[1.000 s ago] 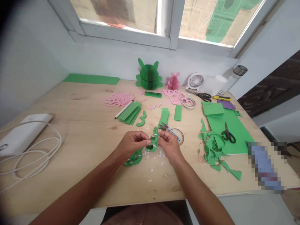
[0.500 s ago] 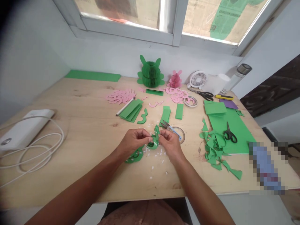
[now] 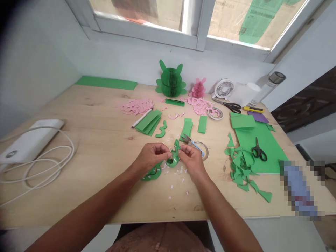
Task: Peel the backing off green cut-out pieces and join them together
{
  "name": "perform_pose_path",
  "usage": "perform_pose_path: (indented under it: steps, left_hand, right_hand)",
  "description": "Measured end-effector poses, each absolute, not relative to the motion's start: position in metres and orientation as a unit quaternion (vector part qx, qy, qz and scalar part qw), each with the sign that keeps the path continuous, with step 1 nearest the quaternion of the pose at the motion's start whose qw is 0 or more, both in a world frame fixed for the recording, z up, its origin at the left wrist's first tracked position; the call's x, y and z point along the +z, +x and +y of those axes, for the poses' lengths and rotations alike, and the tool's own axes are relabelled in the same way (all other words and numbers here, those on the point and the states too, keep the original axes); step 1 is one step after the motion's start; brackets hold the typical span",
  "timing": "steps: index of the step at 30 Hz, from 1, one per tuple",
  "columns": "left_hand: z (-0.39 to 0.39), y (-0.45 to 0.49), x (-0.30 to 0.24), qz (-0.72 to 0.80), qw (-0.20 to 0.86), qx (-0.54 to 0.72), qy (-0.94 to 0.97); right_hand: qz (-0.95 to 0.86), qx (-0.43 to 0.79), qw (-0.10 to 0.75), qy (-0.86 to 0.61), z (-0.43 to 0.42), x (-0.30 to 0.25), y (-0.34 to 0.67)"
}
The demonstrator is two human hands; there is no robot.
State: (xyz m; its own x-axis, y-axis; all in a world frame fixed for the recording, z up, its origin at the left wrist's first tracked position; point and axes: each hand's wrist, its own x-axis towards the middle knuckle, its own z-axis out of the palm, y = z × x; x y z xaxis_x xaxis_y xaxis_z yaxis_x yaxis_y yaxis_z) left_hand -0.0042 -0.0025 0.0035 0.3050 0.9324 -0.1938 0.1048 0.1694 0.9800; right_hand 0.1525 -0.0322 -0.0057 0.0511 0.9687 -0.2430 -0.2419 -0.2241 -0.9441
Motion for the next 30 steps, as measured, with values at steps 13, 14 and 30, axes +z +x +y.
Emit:
perform_pose_path:
  steps: [13,14,30]
  left_hand:
    - [-0.0026,-0.0053,0.0026,0.480,0.570,0.343,0.571]
    - [-0.0024,-0.0056,0.0027,0.481,0.571,0.340,0.572]
    - [-0.0020,-0.0076,-0.0001,0.477,0.538,0.335,0.609]
  right_hand:
    - [-0.372,0.572,0.501,-0.532,-0.0304,-0.0032,0.1520]
    - [-0.370,0.573,0.499,-0.535,-0.0304,-0.0021,0.1519]
    - [-0.365,0.586,0.494,-0.529,-0.0311,-0.0036,0.1524]
